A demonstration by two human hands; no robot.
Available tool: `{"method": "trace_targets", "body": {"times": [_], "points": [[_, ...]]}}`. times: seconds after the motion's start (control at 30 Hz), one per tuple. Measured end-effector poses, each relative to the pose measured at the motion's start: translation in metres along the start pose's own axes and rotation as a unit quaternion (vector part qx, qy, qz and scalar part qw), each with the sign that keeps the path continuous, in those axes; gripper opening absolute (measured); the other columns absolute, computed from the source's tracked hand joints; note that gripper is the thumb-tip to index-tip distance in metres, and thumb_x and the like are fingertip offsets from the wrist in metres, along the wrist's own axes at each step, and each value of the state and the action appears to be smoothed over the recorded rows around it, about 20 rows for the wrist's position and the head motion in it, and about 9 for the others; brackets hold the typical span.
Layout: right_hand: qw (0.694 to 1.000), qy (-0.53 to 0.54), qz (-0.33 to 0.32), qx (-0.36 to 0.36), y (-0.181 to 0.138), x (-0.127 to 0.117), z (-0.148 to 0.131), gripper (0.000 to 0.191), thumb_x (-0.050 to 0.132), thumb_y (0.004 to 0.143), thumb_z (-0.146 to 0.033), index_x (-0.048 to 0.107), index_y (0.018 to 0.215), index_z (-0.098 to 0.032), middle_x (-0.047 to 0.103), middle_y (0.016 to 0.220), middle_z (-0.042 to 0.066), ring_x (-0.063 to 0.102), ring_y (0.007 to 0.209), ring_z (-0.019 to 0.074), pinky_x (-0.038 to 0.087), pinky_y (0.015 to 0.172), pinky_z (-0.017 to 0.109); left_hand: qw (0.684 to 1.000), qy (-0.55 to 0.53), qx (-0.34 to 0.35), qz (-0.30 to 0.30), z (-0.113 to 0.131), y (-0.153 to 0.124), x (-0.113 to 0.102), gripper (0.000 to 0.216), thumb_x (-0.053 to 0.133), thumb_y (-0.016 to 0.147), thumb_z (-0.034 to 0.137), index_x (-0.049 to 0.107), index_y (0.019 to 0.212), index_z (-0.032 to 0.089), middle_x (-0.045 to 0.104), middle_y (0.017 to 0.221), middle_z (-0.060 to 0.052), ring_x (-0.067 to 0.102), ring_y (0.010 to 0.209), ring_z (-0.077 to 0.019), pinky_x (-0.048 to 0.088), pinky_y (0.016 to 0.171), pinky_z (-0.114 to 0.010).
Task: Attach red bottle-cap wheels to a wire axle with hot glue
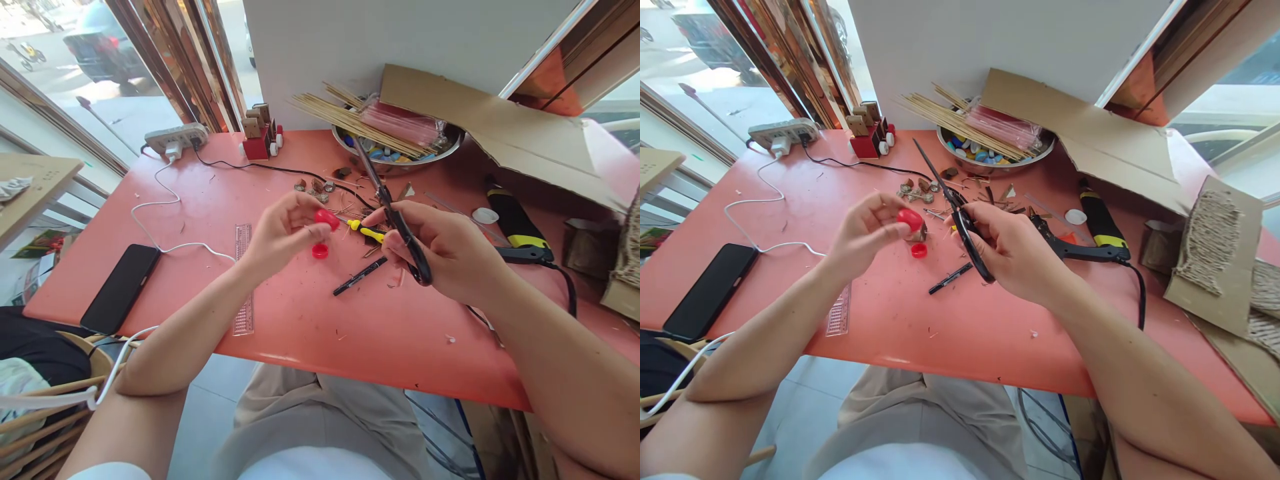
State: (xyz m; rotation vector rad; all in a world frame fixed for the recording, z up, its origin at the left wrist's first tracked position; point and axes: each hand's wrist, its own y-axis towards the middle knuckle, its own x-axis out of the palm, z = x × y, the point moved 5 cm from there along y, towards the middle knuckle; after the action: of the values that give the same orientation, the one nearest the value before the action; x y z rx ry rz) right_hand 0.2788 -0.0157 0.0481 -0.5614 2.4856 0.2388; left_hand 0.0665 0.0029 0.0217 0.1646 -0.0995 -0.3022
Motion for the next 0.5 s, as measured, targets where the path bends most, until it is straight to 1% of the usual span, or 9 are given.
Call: {"method": "trace_targets", "body": {"times": [0.07, 0.1, 0.13, 0.17, 0.2, 0.27, 0.3, 0.4, 0.5], "points": [[0.999, -0.005, -0.023, -0.024, -0.002, 0.003, -0.001, 0.039, 0.051, 0.105, -0.061, 0.069, 0.102, -0.027, 0.051, 0.065, -0.001, 0.051, 0.057, 0.0197, 0.04, 0.055, 0.034, 0.99, -0.122, -0.047, 0.06, -0.002, 0.003, -0.01, 0.025, 0.089, 0.079, 0.028, 0.068, 0.092, 0.022, 0.081, 0.089, 0.001, 0.077, 0.077, -0.0137, 0.062, 0.074, -0.024], [0.999, -0.013, -0.03, -0.042, -0.003, 0.005, -0.001, 0.045, 0.049, 0.106, -0.066, 0.069, 0.099, -0.027, 0.051, 0.065, -0.001, 0.05, 0.058, 0.0196, 0.039, 0.056, 0.034, 0.98, -0.166, -0.075, 0.085, -0.004, 0.005, -0.014, 0.02, 0.085, 0.083, 0.028, 0.07, 0.095, 0.022, 0.082, 0.09, 0.001, 0.079, 0.08, -0.0138, 0.063, 0.077, -0.024], [0.998, -0.019, -0.033, -0.057, -0.004, 0.007, -0.002, 0.052, 0.046, 0.106, -0.071, 0.069, 0.096, -0.026, 0.051, 0.065, -0.001, 0.049, 0.057, 0.0191, 0.038, 0.057, 0.034, 0.968, -0.201, -0.103, 0.108, -0.006, 0.005, -0.016, 0.014, 0.079, 0.09, 0.03, 0.073, 0.1, 0.022, 0.083, 0.092, 0.001, 0.08, 0.084, -0.0147, 0.064, 0.08, -0.025], [0.997, -0.024, -0.034, -0.067, -0.005, 0.009, -0.003, 0.058, 0.042, 0.107, -0.075, 0.07, 0.095, -0.026, 0.051, 0.065, -0.001, 0.047, 0.057, 0.0182, 0.036, 0.057, 0.034, 0.956, -0.228, -0.131, 0.127, -0.008, 0.006, -0.017, 0.015, 0.072, 0.097, 0.032, 0.076, 0.107, 0.022, 0.084, 0.094, 0.0, 0.082, 0.088, -0.016, 0.065, 0.085, -0.026], [0.997, -0.026, -0.034, -0.07, -0.006, 0.01, -0.004, 0.062, 0.039, 0.107, -0.078, 0.07, 0.093, -0.025, 0.051, 0.064, -0.001, 0.044, 0.055, 0.017, 0.035, 0.057, 0.033, 0.945, -0.248, -0.157, 0.144, -0.01, 0.006, -0.017, 0.023, 0.064, 0.103, 0.034, 0.077, 0.117, 0.022, 0.085, 0.096, -0.002, 0.083, 0.093, -0.0175, 0.065, 0.09, -0.029], [0.997, -0.029, -0.05, -0.051, -0.008, 0.014, -0.004, 0.066, 0.039, 0.107, -0.079, 0.071, 0.094, -0.023, 0.052, 0.065, -0.001, 0.042, 0.054, 0.0151, 0.034, 0.057, 0.032, 0.928, -0.272, -0.194, 0.164, -0.012, 0.004, -0.014, 0.037, 0.052, 0.111, 0.037, 0.076, 0.134, 0.021, 0.087, 0.101, -0.004, 0.084, 0.101, -0.0199, 0.065, 0.098, -0.033], [0.997, -0.03, -0.056, -0.039, -0.008, 0.016, -0.004, 0.066, 0.04, 0.107, -0.079, 0.072, 0.096, -0.022, 0.053, 0.066, -0.001, 0.041, 0.053, 0.0144, 0.033, 0.057, 0.031, 0.923, -0.278, -0.204, 0.169, -0.012, 0.004, -0.011, 0.04, 0.05, 0.112, 0.038, 0.075, 0.139, 0.021, 0.088, 0.104, -0.005, 0.084, 0.104, -0.0205, 0.064, 0.102, -0.034], [0.998, -0.045, -0.045, -0.02, -0.006, 0.019, 0.0, 0.065, 0.042, 0.105, -0.078, 0.073, 0.095, -0.022, 0.055, 0.064, -0.001, 0.038, 0.051, 0.0136, 0.03, 0.054, 0.03, 0.916, -0.282, -0.22, 0.18, -0.011, 0.001, -0.005, 0.042, 0.051, 0.114, 0.04, 0.073, 0.145, 0.021, 0.088, 0.109, -0.007, 0.084, 0.109, -0.021, 0.06, 0.11, -0.035], [0.996, -0.083, -0.006, -0.014, -0.003, 0.021, 0.005, 0.059, 0.044, 0.103, -0.073, 0.069, 0.086, -0.023, 0.047, 0.055, -0.003, 0.033, 0.048, 0.0138, 0.024, 0.052, 0.03, 0.912, -0.281, -0.234, 0.188, -0.011, -0.001, -0.001, 0.041, 0.052, 0.115, 0.038, 0.072, 0.146, 0.02, 0.088, 0.112, -0.007, 0.083, 0.111, -0.0206, 0.058, 0.114, -0.034]]}}
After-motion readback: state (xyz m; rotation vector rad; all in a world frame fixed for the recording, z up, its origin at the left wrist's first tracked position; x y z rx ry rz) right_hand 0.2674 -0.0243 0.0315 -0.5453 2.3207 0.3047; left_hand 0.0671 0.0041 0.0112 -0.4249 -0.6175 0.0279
